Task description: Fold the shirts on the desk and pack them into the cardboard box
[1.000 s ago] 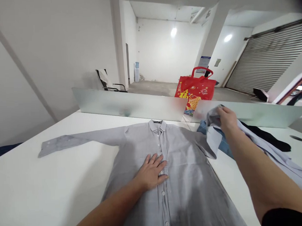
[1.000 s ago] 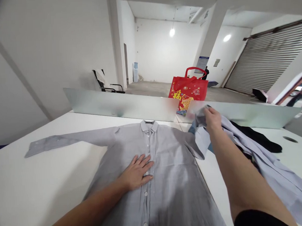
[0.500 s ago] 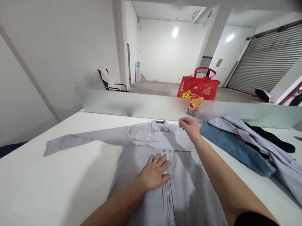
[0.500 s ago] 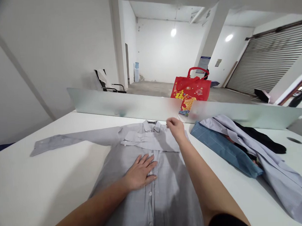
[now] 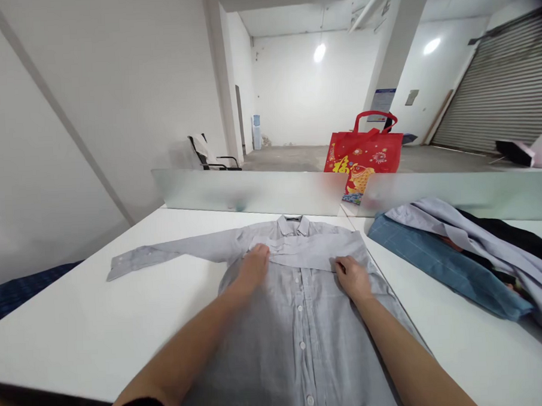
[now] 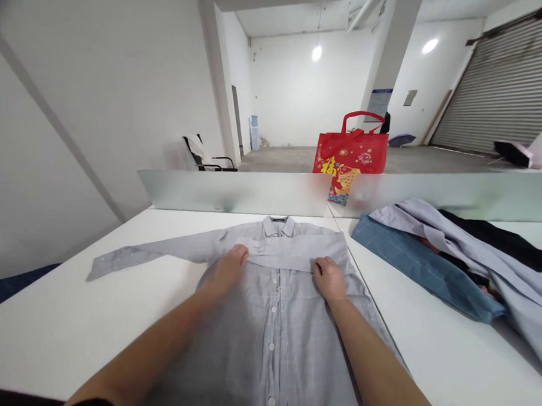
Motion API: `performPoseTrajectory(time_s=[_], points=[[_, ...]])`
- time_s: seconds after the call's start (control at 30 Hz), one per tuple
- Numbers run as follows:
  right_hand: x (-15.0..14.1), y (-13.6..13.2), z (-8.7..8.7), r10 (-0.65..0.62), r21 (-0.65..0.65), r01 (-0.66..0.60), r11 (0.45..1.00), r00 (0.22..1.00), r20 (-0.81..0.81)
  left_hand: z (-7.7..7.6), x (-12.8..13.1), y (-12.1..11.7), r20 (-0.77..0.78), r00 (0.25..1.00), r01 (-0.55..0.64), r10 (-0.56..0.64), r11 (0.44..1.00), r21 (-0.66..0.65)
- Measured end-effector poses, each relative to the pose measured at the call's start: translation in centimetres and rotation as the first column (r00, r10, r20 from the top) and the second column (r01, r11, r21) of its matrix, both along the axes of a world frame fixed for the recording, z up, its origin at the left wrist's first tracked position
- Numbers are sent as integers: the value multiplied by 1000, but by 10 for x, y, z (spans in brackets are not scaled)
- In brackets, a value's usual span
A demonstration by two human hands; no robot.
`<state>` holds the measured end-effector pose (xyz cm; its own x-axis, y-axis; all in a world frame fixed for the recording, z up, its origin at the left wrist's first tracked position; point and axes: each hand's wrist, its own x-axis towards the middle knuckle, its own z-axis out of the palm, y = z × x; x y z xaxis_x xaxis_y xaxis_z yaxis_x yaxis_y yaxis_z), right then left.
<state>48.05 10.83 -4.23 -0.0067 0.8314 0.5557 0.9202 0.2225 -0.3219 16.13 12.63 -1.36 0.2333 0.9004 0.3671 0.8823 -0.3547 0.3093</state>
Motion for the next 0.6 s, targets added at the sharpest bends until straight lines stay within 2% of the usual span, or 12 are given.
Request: performPoseTrajectory(time_s=[0.1, 0.27, 0.37, 0.47, 0.6], points=[[4, 1, 2, 7, 49, -8, 999, 1000, 15, 5, -15, 45, -127, 987, -106, 101, 994, -32], [11, 1, 0, -41, 1, 41, 999, 992, 123, 2, -15, 90, -204, 977, -88, 66, 991, -99], [10, -2, 2, -81, -41, 89, 995, 983, 163, 3, -13, 104, -216, 971, -123, 99, 987, -103], [6, -4, 6, -194, -54, 210, 976, 957, 215, 6, -16, 111, -191, 959, -226, 209, 972, -69], [7, -4, 9, -297, -74, 320, 945, 928, 223, 5, -23, 107, -139, 946, -306, 293, 949, -82]])
